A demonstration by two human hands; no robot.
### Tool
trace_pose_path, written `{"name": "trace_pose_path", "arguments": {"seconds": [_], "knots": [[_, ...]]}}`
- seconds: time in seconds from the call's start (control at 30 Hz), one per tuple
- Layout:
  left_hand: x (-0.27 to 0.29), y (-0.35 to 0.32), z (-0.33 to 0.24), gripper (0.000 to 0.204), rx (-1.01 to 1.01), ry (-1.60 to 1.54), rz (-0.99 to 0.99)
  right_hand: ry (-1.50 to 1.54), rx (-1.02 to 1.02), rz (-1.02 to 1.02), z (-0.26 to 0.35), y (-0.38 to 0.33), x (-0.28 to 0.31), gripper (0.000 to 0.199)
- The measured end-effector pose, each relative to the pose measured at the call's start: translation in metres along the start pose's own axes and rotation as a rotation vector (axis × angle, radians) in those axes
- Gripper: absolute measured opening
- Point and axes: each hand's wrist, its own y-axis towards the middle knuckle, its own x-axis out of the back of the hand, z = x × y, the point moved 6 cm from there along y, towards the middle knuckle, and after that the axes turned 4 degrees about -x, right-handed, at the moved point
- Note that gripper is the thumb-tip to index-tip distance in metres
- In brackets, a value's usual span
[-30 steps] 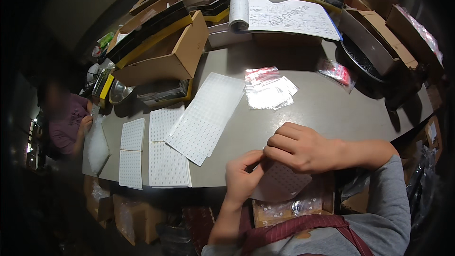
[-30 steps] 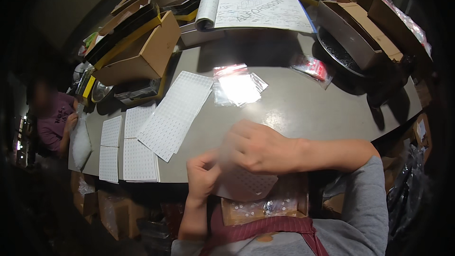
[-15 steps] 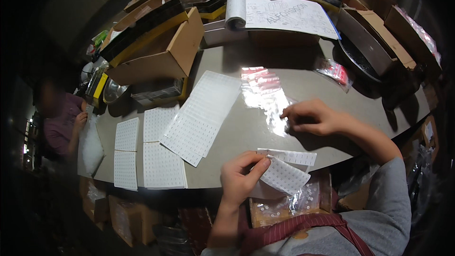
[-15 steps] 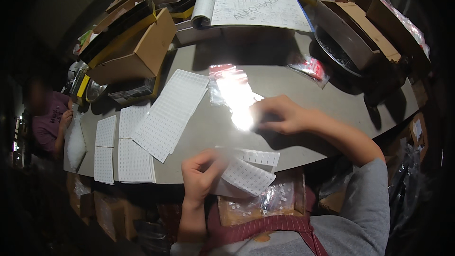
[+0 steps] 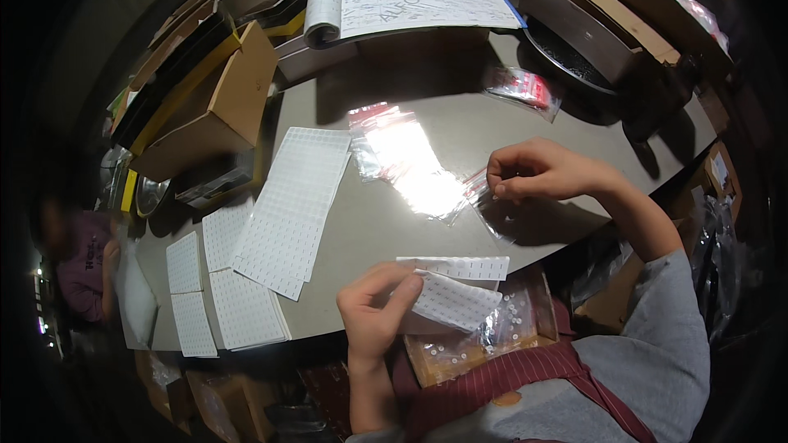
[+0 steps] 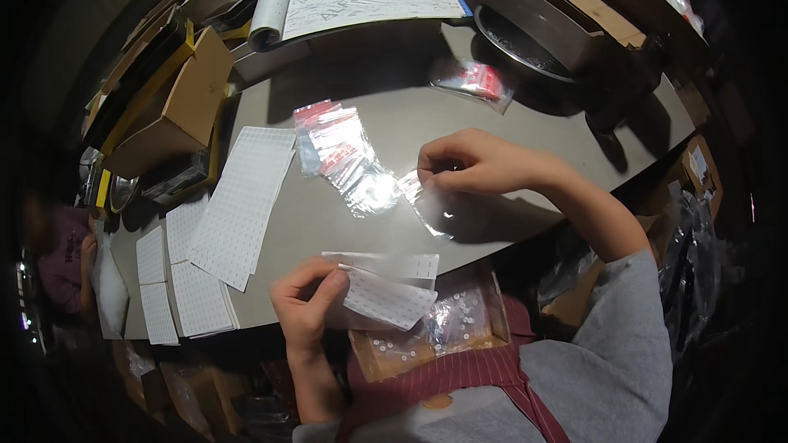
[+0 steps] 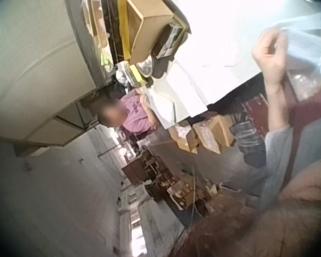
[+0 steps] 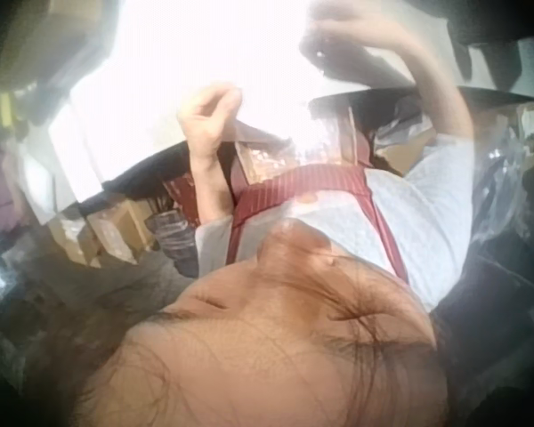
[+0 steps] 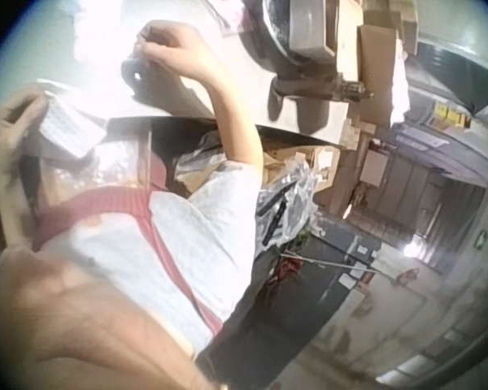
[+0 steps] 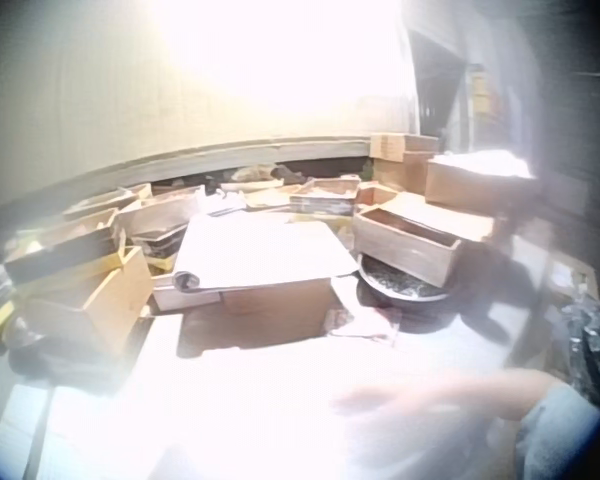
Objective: The person places small round items into clear plastic bags and then affixes a printed label to each bag. The person handles the items and bags by hand, working at a cluttered table with stacks of labels and plastic bags nearby.
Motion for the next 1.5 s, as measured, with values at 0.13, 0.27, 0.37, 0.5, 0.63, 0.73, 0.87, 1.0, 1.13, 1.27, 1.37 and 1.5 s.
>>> {"name": "trace_pose_path", "arguments": {"seconds": [0.13,0.27,0.37,0.5,0.63,0.73,0.87,1.0,1.13,1.27,1.37,1.5], "knots": [[-0.001,-0.001,-0.004,0.009,-0.033,0.006,-0.011,-0.231,0.014,0.044,-0.015,0.003,-0.002,0.022],[-0.001,-0.002,-0.004,0.009,-0.045,-0.001,-0.017,-0.287,-0.026,0.068,-0.016,-0.002,-0.004,0.021],[-0.001,-0.001,-0.005,0.009,-0.04,0.009,0.002,-0.301,0.034,0.031,-0.012,-0.002,-0.009,0.018],[-0.003,-0.001,-0.01,0.01,-0.034,0.0,-0.031,-0.475,0.052,-0.049,-0.008,-0.002,-0.007,0.018],[-0.001,-0.003,-0.008,0.009,-0.043,-0.02,-0.069,-0.676,0.045,-0.206,-0.022,-0.003,-0.004,0.027],[0.002,-0.005,-0.002,0.009,-0.035,-0.03,-0.085,-0.703,-0.06,-0.285,-0.017,-0.002,0.005,0.03],[0.004,-0.004,-0.001,0.009,-0.037,-0.013,-0.088,-0.698,-0.052,-0.357,-0.006,0.003,0.029,0.042],[0.0,-0.003,-0.006,0.008,-0.089,0.049,-0.059,-0.711,-0.049,-0.311,-0.029,0.017,0.039,0.047],[-0.002,-0.002,-0.007,0.009,-0.093,0.07,-0.022,-0.475,-0.074,-0.121,-0.028,0.031,0.035,0.033],[0.0,-0.003,-0.007,0.01,-0.095,0.073,-0.042,-0.296,0.335,-0.226,-0.017,0.033,0.027,0.034],[0.0,-0.003,-0.008,0.01,-0.112,0.095,-0.043,-0.294,0.394,-0.257,-0.006,0.031,0.02,0.048],[0.003,-0.006,-0.003,0.009,-0.091,0.05,-0.091,-0.147,0.324,-0.259,-0.014,0.03,0.023,0.065]]}}
